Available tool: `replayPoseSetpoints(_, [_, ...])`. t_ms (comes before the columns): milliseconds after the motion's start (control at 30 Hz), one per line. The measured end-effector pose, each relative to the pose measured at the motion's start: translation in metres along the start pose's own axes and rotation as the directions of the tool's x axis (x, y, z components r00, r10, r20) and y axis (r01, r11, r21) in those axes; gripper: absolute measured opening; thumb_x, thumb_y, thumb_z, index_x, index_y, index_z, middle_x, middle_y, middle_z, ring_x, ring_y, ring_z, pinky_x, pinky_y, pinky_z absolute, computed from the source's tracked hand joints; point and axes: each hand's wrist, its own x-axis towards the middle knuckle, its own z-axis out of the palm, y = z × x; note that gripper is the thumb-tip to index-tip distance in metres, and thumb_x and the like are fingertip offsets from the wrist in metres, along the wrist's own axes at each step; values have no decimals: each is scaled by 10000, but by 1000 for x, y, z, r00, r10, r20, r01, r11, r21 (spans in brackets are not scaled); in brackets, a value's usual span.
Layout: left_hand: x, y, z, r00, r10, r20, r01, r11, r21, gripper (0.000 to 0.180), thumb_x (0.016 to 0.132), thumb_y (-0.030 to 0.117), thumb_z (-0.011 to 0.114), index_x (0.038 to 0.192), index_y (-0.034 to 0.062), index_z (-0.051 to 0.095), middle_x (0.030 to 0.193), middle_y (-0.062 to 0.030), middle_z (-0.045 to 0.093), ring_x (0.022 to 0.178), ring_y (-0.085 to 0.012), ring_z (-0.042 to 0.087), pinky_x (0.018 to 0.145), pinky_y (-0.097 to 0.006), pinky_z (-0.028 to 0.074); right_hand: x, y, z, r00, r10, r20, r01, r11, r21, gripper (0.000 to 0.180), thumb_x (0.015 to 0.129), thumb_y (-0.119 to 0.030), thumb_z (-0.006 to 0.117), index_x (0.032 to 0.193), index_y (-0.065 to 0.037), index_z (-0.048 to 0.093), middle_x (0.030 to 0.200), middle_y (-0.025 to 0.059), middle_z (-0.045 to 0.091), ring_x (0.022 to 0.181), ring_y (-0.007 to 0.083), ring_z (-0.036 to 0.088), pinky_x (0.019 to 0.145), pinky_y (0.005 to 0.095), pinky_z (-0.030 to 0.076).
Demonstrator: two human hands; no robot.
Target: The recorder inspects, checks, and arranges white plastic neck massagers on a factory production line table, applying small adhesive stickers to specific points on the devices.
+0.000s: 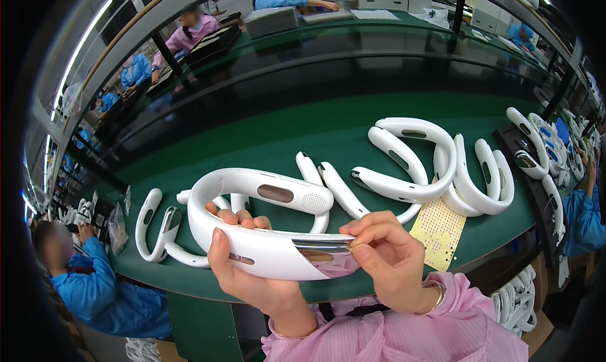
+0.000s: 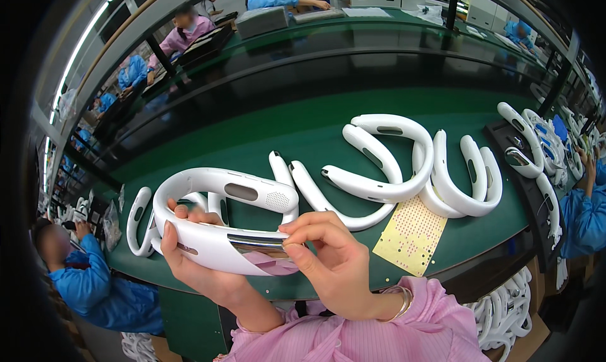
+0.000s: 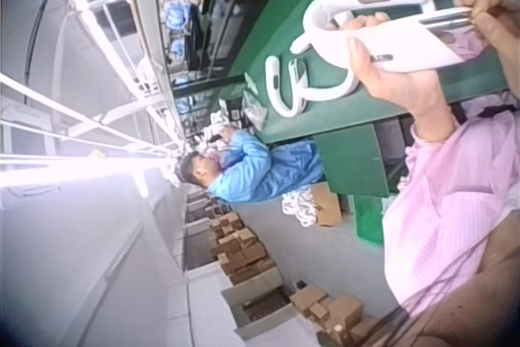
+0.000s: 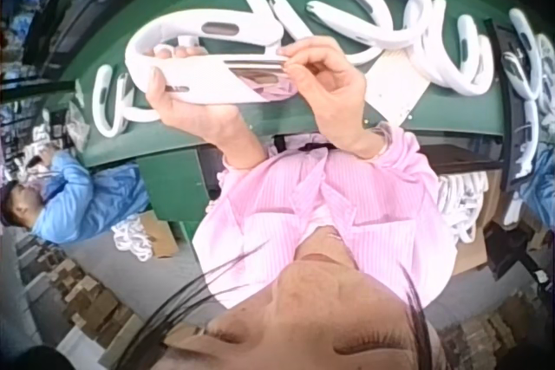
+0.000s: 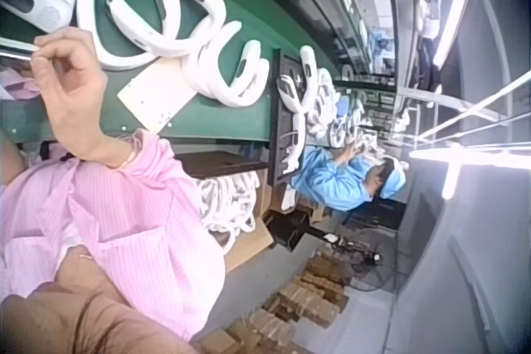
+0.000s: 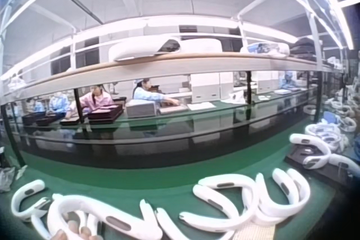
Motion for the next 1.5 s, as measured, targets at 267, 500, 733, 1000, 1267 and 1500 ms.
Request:
replayPoseSetpoints(267, [-2,-9,0,997,70,26,-70,998,-2,312,850,130,523,1121,-12,458,872,-56,524,758,-146,542,710,-254,524,4,8,-4,991,133,-11,-129,975,179,187,870,-13,545,1050,34,527,1130,130,494,1080,193,503,926,314,401])
replayPoseSetpoints(500, [-5,5,-7,997,73,12,-73,996,-58,342,842,151,502,1141,-7,446,867,-48,517,759,-155,525,706,-269,518,3,8,6,915,267,302,-321,936,143,331,965,-181,398,1188,58,453,1246,147,498,1121,187,497,959,315,389])
replayPoseSetpoints(733, [-32,34,-20,970,234,63,-239,966,93,554,772,163,568,1257,25,337,855,-81,505,737,-172,530,662,-330,491,-18,5,19,888,329,322,-413,878,242,370,915,-179,441,1131,119,489,1122,216,562,1048,270,561,942,388,425])
replayPoseSetpoints(1000, [-41,42,-31,947,137,291,-131,991,-38,789,735,203,719,1342,47,241,829,-106,519,752,-231,558,659,-353,503,-9,-12,10,752,266,603,-3,916,-400,506,729,-45,716,1184,12,503,1104,154,561,1002,243,568,860,338,464])
replayPoseSetpoints(1267, [-39,6,-20,786,-295,544,3,881,474,474,861,271,590,1181,-50,453,1118,-204,550,982,-288,578,823,-363,484,-27,-69,-91,869,-359,340,481,457,-748,501,652,-29,761,1108,8,557,1000,148,605,902,287,599,775,342,488])
replayPoseSetpoints(1500, [-31,-34,-71,782,-504,367,228,779,585,244,885,173,509,1071,16,529,857,-124,603,775,-246,587,718,-348,499,-136,-125,-202,551,-764,-336,-254,230,-940,374,747,-24,676,1085,-11,515,952,127,552,836,233,583,702,294,472])
